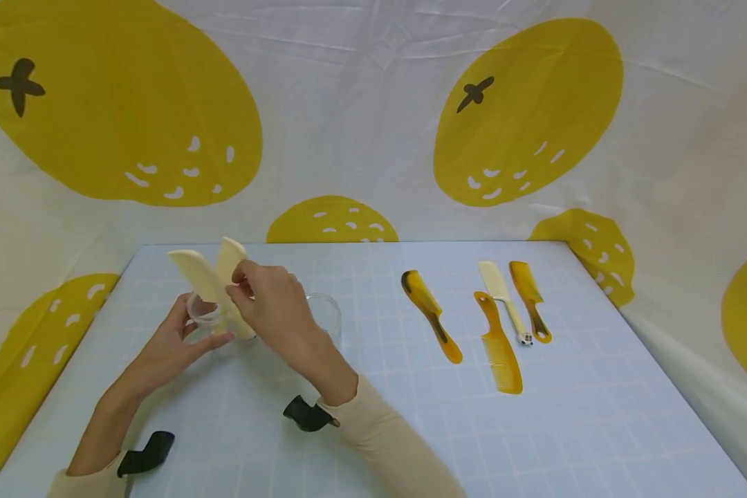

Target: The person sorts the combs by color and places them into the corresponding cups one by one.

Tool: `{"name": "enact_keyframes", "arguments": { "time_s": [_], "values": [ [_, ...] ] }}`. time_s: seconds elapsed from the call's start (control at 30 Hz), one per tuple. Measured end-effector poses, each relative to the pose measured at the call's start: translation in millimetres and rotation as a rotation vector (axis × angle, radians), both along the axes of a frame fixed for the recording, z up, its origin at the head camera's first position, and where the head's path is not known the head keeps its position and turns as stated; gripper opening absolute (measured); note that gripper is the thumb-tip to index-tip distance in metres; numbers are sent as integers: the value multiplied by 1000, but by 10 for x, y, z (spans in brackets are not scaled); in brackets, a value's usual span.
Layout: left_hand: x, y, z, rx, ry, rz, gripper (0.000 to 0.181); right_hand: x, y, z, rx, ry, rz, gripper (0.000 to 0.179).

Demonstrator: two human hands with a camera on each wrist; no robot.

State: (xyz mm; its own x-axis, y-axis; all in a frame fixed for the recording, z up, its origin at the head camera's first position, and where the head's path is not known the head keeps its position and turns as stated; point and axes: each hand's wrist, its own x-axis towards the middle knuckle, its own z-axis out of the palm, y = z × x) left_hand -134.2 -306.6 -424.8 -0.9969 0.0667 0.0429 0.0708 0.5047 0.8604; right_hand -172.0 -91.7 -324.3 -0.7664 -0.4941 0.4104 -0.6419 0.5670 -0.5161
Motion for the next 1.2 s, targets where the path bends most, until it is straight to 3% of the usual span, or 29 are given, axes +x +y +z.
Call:
{"name": "enact_keyframes", "arguments": {
  "time_s": [0.4,0.83,1.2],
  "values": [
    [-2,20,-9,34,12,-1,80,-35,308,27,-68,-23,16,15],
    [1,14,3,18,1,13,79,-154,663,-3,-241,-55,43,19],
    [-13,-13,-34,29,19,-1,74,-319,964,-83,-304,29,11,20]
  ]
}}
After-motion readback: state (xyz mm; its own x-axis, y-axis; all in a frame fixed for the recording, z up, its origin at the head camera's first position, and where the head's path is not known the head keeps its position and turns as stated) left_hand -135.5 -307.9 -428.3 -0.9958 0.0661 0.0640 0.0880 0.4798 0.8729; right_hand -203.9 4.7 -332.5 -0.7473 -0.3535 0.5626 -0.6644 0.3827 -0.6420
